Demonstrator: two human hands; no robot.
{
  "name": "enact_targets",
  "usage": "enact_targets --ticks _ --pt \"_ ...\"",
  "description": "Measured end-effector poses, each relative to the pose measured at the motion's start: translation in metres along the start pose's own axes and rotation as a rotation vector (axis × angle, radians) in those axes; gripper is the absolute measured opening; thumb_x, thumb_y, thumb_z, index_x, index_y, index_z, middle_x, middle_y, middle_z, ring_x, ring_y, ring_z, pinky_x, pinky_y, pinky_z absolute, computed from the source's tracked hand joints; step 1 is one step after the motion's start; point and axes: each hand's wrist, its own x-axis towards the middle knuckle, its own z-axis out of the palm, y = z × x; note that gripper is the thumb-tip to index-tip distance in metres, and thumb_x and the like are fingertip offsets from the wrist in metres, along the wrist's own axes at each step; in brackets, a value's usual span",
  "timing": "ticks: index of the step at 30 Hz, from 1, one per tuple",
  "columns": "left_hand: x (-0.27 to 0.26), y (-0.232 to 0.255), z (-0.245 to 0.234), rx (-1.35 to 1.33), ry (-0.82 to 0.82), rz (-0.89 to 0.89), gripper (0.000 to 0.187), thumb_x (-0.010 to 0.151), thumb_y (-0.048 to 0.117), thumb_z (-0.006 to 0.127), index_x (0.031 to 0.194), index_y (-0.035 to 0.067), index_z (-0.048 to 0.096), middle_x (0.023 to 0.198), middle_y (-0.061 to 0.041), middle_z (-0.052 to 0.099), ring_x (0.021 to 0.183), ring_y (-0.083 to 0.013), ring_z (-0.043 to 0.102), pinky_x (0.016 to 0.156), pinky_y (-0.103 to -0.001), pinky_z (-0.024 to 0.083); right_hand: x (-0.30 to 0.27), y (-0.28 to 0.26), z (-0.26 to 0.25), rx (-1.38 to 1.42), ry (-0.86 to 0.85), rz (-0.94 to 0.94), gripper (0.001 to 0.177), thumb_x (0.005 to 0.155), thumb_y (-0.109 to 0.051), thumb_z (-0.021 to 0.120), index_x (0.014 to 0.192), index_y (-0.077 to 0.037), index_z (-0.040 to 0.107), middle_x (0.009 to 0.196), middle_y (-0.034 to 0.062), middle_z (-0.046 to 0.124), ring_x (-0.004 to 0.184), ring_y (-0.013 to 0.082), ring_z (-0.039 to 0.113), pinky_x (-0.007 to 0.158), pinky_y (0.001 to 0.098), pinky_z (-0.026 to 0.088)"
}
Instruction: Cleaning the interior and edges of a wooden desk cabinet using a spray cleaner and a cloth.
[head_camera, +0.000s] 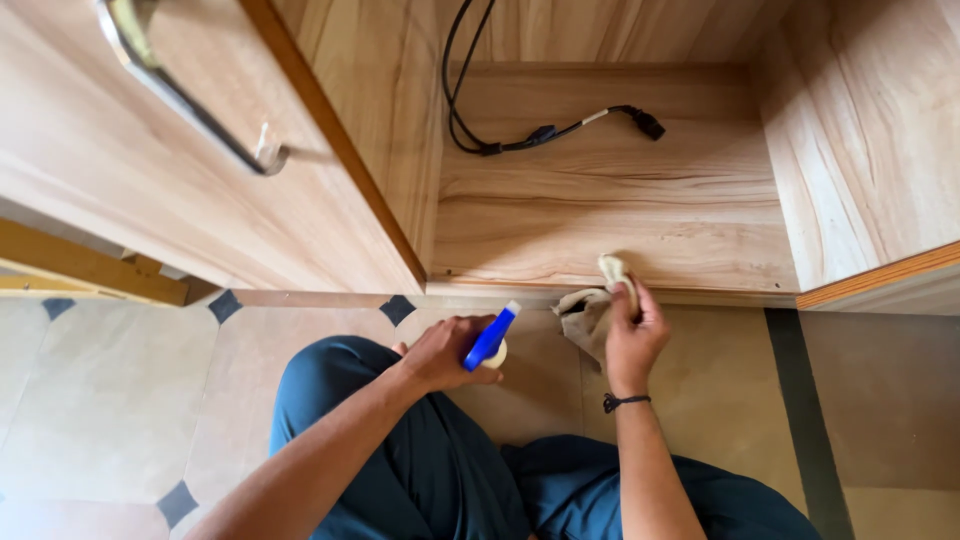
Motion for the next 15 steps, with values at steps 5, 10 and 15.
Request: enact_targets --ticks 5,10,15 --pt "-0.008 0.001 -0.002 0.043 0.119 0.000 0.051 0.067 0.037 0.083 0.110 0.014 0.068 0.093 -0.012 0.074 0.088 -0.0358 0.072 0.078 -0.048 0.055 -0.018 0.009 0.011 -0.108 -0.363 -0.020 0.039 0.097 -0.012 0.071 0.136 -0.014 0.073 0.073 0.0029 0.063 0.061 0.0080 0.046 0.053 0.0299 0.039" --pt "-0.026 0.012 0.004 0.147 0.213 0.153 0.048 0.069 0.037 0.079 0.111 0.015 0.071 0.090 -0.011 0.074 0.079 -0.0355 0.072 0.071 -0.049 0.057 -0.017 -0.025 0.007 -0.196 -0.124 -0.324 0.036 0.093 -0.011 0.074 0.129 -0.012 0.071 0.093 0.0152 0.074 0.064 0.0191 0.063 0.060 0.0327 0.051" --pt "-0.037 0.033 0.022 0.197 0.148 0.107 0.051 0.078 0.063 0.073 0.080 0.012 0.073 0.070 -0.013 0.070 0.068 -0.0351 0.070 0.070 -0.046 0.058 -0.017 -0.039 0.012 -0.315 -0.256 -0.479 0.032 0.093 -0.009 0.069 0.125 -0.011 0.074 0.103 0.0159 0.072 0.091 0.0307 0.070 0.079 0.0399 0.057"
